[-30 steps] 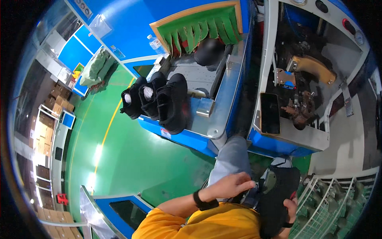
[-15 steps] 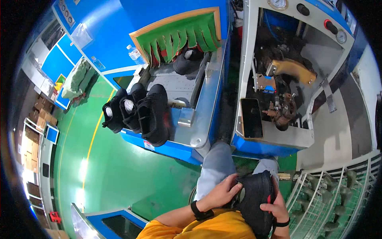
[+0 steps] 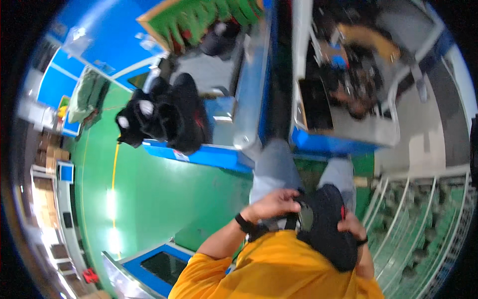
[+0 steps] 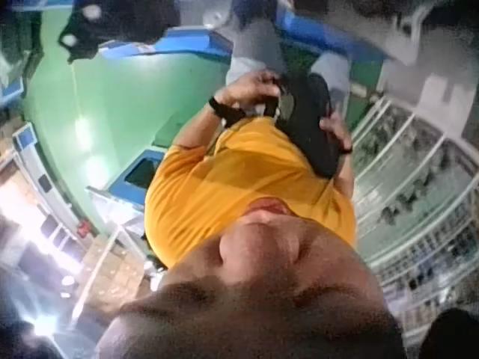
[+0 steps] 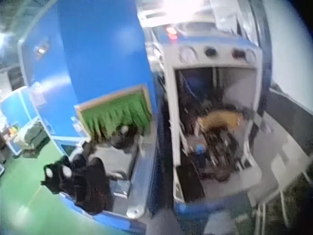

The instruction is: The recorder uses a lasting machine to pull the shoe upper over a last and secure it into shape.

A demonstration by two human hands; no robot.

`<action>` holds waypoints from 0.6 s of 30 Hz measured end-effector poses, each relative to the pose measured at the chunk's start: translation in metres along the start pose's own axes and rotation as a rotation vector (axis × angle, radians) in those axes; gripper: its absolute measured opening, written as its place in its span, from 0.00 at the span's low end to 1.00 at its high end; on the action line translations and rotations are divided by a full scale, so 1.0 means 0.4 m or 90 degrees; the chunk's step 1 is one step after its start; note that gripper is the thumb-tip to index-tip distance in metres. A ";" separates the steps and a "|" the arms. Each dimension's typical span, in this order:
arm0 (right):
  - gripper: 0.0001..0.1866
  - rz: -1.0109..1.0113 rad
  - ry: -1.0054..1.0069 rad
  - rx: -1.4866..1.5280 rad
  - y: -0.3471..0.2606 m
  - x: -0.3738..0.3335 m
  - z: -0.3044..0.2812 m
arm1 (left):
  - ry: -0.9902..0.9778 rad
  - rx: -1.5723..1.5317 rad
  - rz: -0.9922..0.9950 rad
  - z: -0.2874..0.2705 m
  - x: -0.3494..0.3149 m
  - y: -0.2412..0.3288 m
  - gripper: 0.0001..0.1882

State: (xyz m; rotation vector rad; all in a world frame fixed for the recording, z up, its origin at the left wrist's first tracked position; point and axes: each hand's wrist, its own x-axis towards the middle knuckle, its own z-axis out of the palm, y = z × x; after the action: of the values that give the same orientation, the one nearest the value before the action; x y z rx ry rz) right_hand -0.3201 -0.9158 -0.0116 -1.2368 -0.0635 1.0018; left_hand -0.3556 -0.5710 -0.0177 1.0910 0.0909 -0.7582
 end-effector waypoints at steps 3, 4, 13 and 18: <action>0.40 0.125 0.056 0.142 0.061 -0.010 -0.010 | 0.046 -0.004 -0.076 -0.027 -0.047 -0.004 0.10; 0.39 0.041 0.069 0.207 0.021 0.022 0.045 | 0.079 -0.016 -0.078 -0.010 -0.052 0.007 0.08; 0.39 0.040 0.065 0.581 -0.004 -0.015 0.077 | 0.293 0.262 0.164 0.116 0.036 -0.024 0.11; 0.42 -0.032 0.070 0.481 -0.080 -0.019 0.135 | 0.251 0.097 0.125 0.171 0.008 0.126 0.14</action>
State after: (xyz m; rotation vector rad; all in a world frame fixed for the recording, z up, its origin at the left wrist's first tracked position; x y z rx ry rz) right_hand -0.3346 -0.8796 0.0383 -0.5878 0.3414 0.7970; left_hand -0.3427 -0.6169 0.0527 1.3631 0.2596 -0.3710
